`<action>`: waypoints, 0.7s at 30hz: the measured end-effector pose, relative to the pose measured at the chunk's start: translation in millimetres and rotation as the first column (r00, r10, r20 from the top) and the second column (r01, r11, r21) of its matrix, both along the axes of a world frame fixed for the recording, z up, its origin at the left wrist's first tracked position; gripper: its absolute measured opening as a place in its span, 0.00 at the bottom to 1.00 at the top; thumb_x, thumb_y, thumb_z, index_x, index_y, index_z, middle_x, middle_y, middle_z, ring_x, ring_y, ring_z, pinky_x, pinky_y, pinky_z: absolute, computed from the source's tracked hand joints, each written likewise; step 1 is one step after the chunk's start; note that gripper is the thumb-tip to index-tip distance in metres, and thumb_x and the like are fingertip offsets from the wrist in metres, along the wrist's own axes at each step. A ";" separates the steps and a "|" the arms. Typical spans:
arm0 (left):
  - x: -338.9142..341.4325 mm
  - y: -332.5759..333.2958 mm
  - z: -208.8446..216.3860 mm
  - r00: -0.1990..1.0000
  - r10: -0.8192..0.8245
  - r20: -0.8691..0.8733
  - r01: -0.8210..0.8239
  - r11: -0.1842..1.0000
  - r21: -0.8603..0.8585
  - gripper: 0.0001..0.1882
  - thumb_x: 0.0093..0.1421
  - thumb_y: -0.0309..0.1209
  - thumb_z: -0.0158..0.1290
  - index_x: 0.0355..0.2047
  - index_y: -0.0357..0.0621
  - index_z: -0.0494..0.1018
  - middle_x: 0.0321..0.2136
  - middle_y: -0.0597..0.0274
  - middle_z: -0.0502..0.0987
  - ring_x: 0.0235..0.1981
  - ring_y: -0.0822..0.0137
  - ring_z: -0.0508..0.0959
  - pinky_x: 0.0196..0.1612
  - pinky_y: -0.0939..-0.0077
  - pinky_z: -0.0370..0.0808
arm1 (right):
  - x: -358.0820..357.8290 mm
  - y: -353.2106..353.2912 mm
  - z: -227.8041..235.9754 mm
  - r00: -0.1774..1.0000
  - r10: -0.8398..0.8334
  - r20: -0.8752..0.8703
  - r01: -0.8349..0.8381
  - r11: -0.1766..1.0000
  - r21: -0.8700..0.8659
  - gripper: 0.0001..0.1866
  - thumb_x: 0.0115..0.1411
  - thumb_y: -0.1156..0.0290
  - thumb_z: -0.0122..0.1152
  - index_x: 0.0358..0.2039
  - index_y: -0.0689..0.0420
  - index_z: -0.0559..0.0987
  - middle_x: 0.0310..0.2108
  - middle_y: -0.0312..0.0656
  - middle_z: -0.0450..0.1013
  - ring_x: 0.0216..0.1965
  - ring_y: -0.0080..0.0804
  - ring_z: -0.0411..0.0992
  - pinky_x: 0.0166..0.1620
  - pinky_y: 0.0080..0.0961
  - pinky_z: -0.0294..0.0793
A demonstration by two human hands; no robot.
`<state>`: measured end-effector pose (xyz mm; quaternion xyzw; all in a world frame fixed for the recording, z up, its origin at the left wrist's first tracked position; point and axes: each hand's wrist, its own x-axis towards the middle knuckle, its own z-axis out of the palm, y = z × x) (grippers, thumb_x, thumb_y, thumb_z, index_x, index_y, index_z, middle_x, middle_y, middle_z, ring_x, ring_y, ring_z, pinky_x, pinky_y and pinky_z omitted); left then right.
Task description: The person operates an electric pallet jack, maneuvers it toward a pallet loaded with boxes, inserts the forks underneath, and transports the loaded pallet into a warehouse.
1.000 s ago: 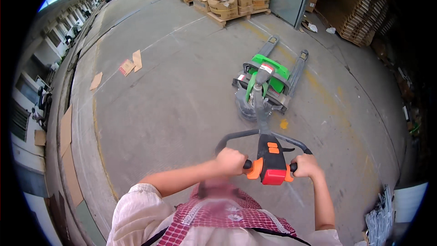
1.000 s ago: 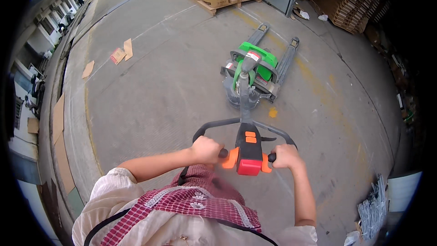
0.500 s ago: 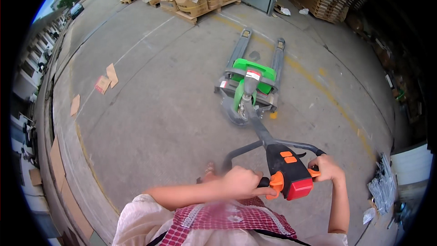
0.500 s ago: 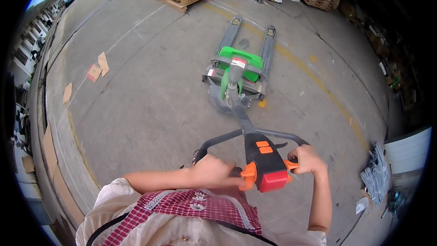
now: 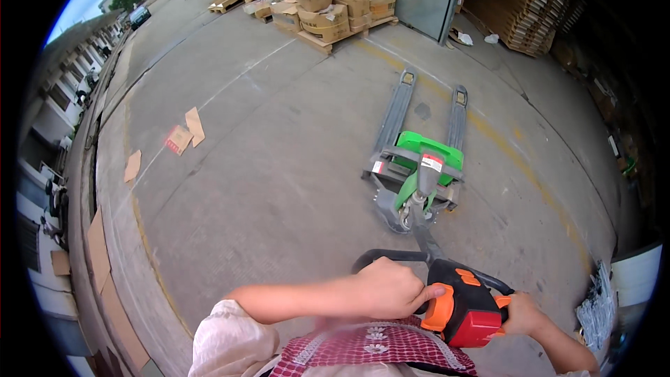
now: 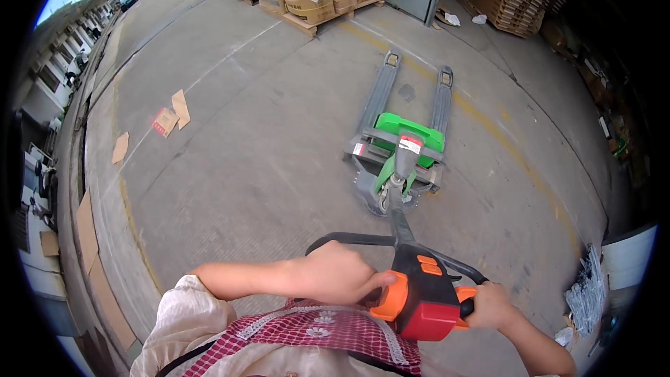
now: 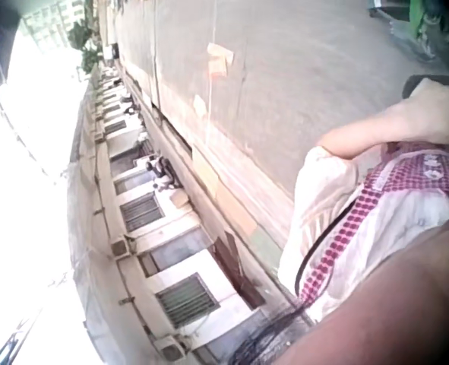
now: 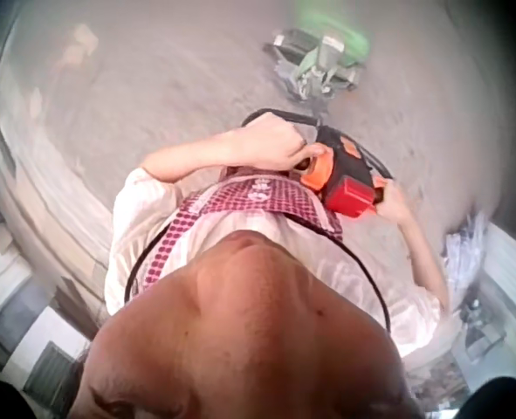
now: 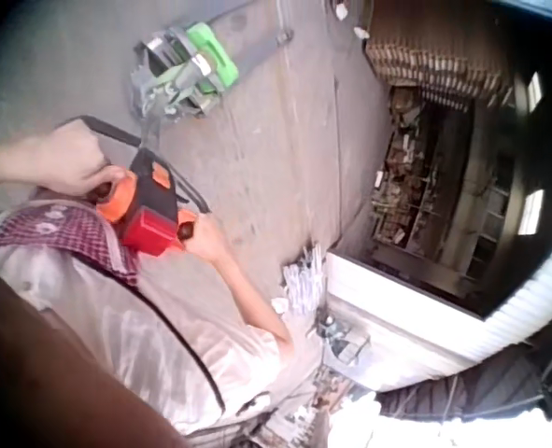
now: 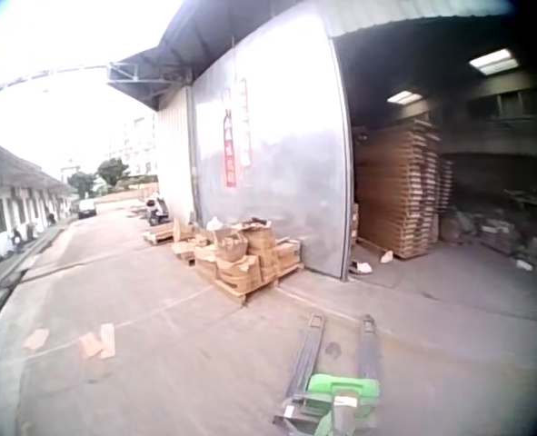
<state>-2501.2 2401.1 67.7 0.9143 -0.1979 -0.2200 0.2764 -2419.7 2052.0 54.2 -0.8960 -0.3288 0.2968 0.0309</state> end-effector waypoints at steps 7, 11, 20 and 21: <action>21.1 93.9 -5.6 0.995 0.090 0.050 -0.090 0.996 0.006 0.39 0.71 0.55 0.36 0.17 0.36 0.76 0.17 0.45 0.76 0.25 0.44 0.79 0.33 0.52 0.77 | -23.8 96.2 -5.6 0.975 -0.158 -0.155 0.163 0.986 0.022 0.28 0.41 0.43 0.73 0.21 0.59 0.82 0.19 0.51 0.75 0.28 0.52 0.77 0.34 0.40 0.77; 66.8 163.7 -5.1 0.980 -0.084 0.180 0.081 0.996 0.027 0.39 0.69 0.59 0.39 0.16 0.39 0.76 0.16 0.50 0.75 0.24 0.48 0.78 0.28 0.57 0.71 | -33.0 159.2 -7.1 0.782 -0.284 -0.555 0.433 0.888 0.156 0.24 0.46 0.52 0.78 0.29 0.61 0.81 0.21 0.40 0.76 0.22 0.31 0.75 0.30 0.30 0.73; 130.0 290.3 -82.2 0.974 0.114 0.195 -0.114 0.993 -0.007 0.28 0.55 0.58 0.60 0.13 0.47 0.73 0.11 0.67 0.69 0.27 0.64 0.68 0.45 0.62 0.63 | -32.9 300.4 -81.8 0.144 0.050 -0.988 0.769 0.623 0.144 0.13 0.53 0.81 0.66 0.36 0.61 0.71 0.26 0.39 0.71 0.27 0.27 0.72 0.32 0.26 0.72; 142.8 299.1 -87.0 0.953 0.062 0.298 -0.057 0.998 -0.026 0.28 0.52 0.58 0.62 0.12 0.49 0.72 0.10 0.68 0.68 0.29 0.65 0.67 0.50 0.60 0.60 | -28.3 309.8 -94.8 0.151 0.058 -0.987 0.790 0.593 0.156 0.13 0.53 0.82 0.65 0.37 0.62 0.70 0.26 0.39 0.70 0.27 0.28 0.73 0.32 0.28 0.73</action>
